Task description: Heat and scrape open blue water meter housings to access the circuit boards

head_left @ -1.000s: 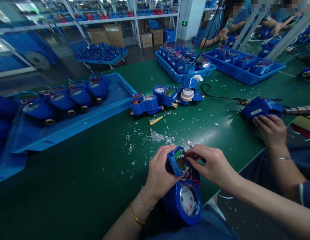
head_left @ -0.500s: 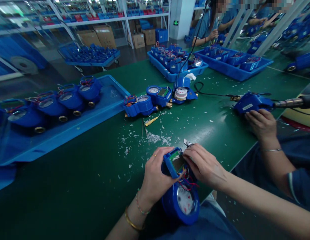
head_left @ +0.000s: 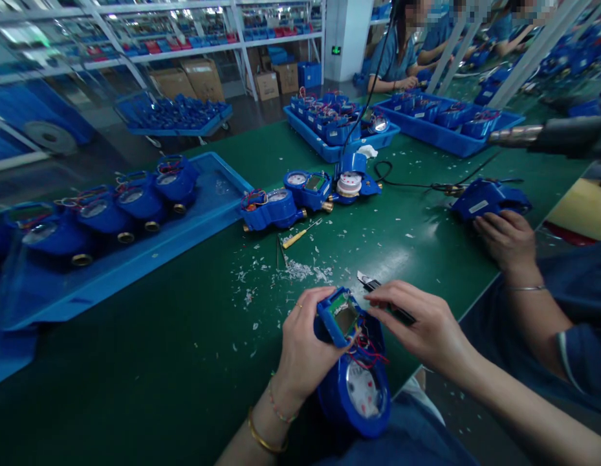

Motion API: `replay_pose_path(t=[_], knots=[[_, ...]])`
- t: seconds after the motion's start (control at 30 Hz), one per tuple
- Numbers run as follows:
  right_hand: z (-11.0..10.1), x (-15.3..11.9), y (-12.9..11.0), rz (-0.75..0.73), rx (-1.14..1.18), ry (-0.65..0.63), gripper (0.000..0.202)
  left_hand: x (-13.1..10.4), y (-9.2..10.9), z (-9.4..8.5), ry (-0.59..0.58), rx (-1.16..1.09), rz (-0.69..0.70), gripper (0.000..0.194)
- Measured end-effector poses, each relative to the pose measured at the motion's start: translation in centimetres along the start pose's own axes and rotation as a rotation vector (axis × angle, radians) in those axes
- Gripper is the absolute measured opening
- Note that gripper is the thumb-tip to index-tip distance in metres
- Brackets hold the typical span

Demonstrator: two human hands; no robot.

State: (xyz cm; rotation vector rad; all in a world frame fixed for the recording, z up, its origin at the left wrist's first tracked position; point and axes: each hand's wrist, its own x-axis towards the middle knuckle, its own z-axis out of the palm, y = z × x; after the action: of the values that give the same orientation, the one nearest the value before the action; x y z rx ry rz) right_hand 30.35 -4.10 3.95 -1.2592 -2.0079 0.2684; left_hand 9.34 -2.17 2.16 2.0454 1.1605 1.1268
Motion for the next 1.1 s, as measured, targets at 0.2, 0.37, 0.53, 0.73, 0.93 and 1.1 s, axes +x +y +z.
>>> replay_pose_path(t=[0.2, 0.37, 0.53, 0.73, 0.93, 1.1], knots=[[0.5, 0.9, -0.5, -0.168, -0.182, -0.125, 0.011, 0.2, 0.4, 0.0, -0.005, -0.004, 0.059, 0.051], [0.9, 1.0, -0.9, -0.195, -0.262, -0.171, 0.015, 0.2, 0.2, -0.1, -0.022, -0.003, 0.06, 0.052], [1.1, 0.7, -0.4, -0.199, -0.296, -0.215, 0.019, 0.2, -0.1, 0.1, -0.068, -0.023, 0.044, 0.055], [0.9, 0.9, 0.2, -0.153, -0.255, -0.212, 0.018, 0.2, -0.2, 0.2, -0.094, -0.033, 0.07, 0.056], [1.3, 0.5, 0.3, -0.003, -0.083, -0.151, 0.009, 0.2, -0.4, 0.2, -0.105, -0.026, 0.058, 0.058], [1.8, 0.4, 0.4, 0.119, 0.029, -0.08, 0.011, 0.3, -0.4, 0.2, -0.115, -0.013, 0.057, 0.055]])
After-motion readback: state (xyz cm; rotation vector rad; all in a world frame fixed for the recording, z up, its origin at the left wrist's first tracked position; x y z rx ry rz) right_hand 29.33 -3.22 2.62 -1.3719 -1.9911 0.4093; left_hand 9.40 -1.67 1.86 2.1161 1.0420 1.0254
